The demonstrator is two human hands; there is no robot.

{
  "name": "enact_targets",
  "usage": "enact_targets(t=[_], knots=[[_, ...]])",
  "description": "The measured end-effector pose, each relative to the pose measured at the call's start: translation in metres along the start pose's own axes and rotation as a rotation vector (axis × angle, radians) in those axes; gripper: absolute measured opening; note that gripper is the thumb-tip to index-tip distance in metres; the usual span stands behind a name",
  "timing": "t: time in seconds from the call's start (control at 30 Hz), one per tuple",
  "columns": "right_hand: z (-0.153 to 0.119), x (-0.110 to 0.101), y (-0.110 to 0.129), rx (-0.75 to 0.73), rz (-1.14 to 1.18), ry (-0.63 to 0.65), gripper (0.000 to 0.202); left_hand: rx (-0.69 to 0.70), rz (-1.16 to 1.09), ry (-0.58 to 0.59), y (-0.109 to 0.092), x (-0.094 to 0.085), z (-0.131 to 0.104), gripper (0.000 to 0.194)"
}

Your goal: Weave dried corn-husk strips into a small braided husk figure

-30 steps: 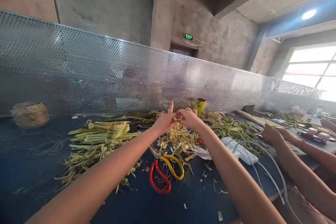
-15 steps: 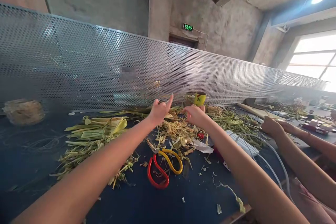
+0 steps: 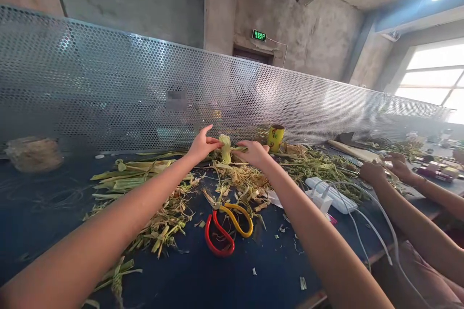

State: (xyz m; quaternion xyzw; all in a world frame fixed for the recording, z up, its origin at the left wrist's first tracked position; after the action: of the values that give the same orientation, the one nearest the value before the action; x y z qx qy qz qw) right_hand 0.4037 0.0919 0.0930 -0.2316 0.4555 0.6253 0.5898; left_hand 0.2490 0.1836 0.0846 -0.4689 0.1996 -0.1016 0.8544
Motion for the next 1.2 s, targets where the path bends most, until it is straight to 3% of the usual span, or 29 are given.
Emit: enact_targets(t=[0.1,0.23,0.37,0.43,0.53,0.57,0.7,0.93,1.07,1.2], knots=[[-0.004,0.008,0.017,0.011,0.072,-0.022,0.021,0.006,-0.080,-0.032,-0.007,0.001,-0.003,0.083],[-0.005,0.005,0.021,0.021,0.148,-0.094,0.015,-0.002,-0.193,-0.141,-0.020,-0.010,-0.004,0.080],[-0.006,-0.004,0.031,-0.037,0.230,-0.129,0.020,-0.025,-0.303,-0.229,-0.035,-0.028,-0.009,0.075],[-0.011,-0.008,0.041,-0.068,0.265,-0.140,0.032,-0.043,-0.350,-0.234,-0.041,-0.036,-0.015,0.073],[-0.023,-0.014,0.061,-0.124,0.330,-0.198,0.058,-0.075,-0.405,-0.234,-0.048,-0.047,-0.032,0.070],[-0.028,-0.016,0.069,-0.155,0.357,-0.216,0.057,-0.083,-0.418,-0.237,-0.050,-0.052,-0.039,0.070],[-0.043,-0.022,0.095,-0.203,0.472,-0.212,0.017,-0.104,-0.442,-0.268,-0.060,-0.077,-0.069,0.071],[-0.061,-0.022,0.124,-0.160,0.567,-0.242,0.021,-0.153,-0.477,-0.407,-0.065,-0.117,-0.125,0.077],[-0.065,-0.013,0.123,-0.119,0.559,-0.263,0.027,-0.207,-0.507,-0.518,-0.052,-0.137,-0.151,0.072],[-0.059,-0.010,0.088,-0.014,0.448,-0.293,0.027,-0.238,-0.514,-0.582,-0.039,-0.162,-0.175,0.071]])
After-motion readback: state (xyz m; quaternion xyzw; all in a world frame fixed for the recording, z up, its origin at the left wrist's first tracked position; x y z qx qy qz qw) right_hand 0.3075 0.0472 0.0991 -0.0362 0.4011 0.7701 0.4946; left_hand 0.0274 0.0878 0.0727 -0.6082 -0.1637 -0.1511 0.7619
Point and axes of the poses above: each hand's wrist, its own z-axis towards the middle knuckle, its own x-axis out of the palm, y = z × x, the point moved 4 cm from there along z, towards the middle knuckle, and after that the axes turned 2 degrees about x, right-handed, at the moved point
